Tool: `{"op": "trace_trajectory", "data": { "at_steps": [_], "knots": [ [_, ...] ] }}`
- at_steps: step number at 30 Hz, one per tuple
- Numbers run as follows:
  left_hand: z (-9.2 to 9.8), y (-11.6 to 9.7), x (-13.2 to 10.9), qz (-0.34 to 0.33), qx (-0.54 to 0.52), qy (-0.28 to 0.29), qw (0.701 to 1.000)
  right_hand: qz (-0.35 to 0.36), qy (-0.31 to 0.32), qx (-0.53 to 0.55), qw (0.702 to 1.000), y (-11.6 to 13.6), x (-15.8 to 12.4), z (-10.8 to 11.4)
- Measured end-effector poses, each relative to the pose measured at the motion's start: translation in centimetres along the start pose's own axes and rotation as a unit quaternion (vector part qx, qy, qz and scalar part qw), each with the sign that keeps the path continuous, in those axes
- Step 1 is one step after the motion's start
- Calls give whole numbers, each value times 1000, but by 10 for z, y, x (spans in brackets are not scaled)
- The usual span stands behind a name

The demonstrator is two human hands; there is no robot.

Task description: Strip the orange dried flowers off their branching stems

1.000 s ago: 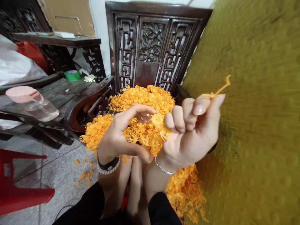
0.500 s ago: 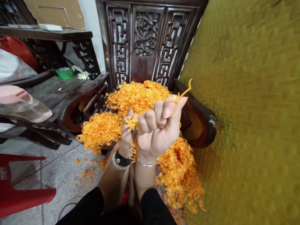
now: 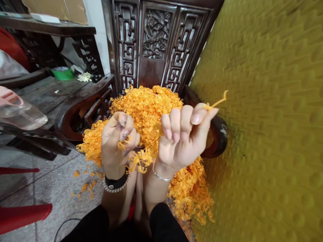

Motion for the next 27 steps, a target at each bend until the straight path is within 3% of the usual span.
{"op": "trace_trajectory", "data": {
  "at_steps": [3,6,11,14,16,17,18,19,20,21,22,23,26,27],
  "knots": [
    [1,8,3,-8,6,-60,998,39,13,-185,982,-6,-1,5],
    [4,13,4,-35,36,-110,993,41,29,-242,969,-16,-2,10],
    [4,17,6,-40,234,-54,970,-13,85,-157,984,-29,-5,13],
    [7,18,6,-64,236,-59,968,-28,100,-124,987,-25,2,21],
    [4,22,7,-69,195,-37,978,4,123,-187,975,-18,14,33],
    [2,26,8,-57,165,-17,985,52,122,-295,946,-12,21,41],
    [0,31,9,-38,131,1,991,123,114,-470,866,-5,26,48],
    [-2,35,10,-17,98,14,995,197,77,-680,702,3,29,53],
    [-3,39,11,-1,73,14,997,247,39,-830,499,7,27,53],
    [-1,40,13,6,65,-1,998,270,8,-911,313,8,21,51],
    [2,40,14,8,74,-20,997,286,-9,-937,203,8,14,45],
    [7,37,16,8,98,-38,994,301,-15,-932,202,9,4,39],
    [28,20,20,4,92,-87,992,391,-92,-854,331,24,-24,14],
    [35,14,21,6,49,-91,995,372,-123,-833,390,31,-27,10]
  ]
}}
Point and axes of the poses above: each hand's wrist, its own x-axis towards the middle knuckle, its own z-axis out of the back of the hand, y = z × x, the point moved 4 cm from there along x, towards the middle knuckle, and after that the axes turned 11 degrees about z, right-handed, at the moved point
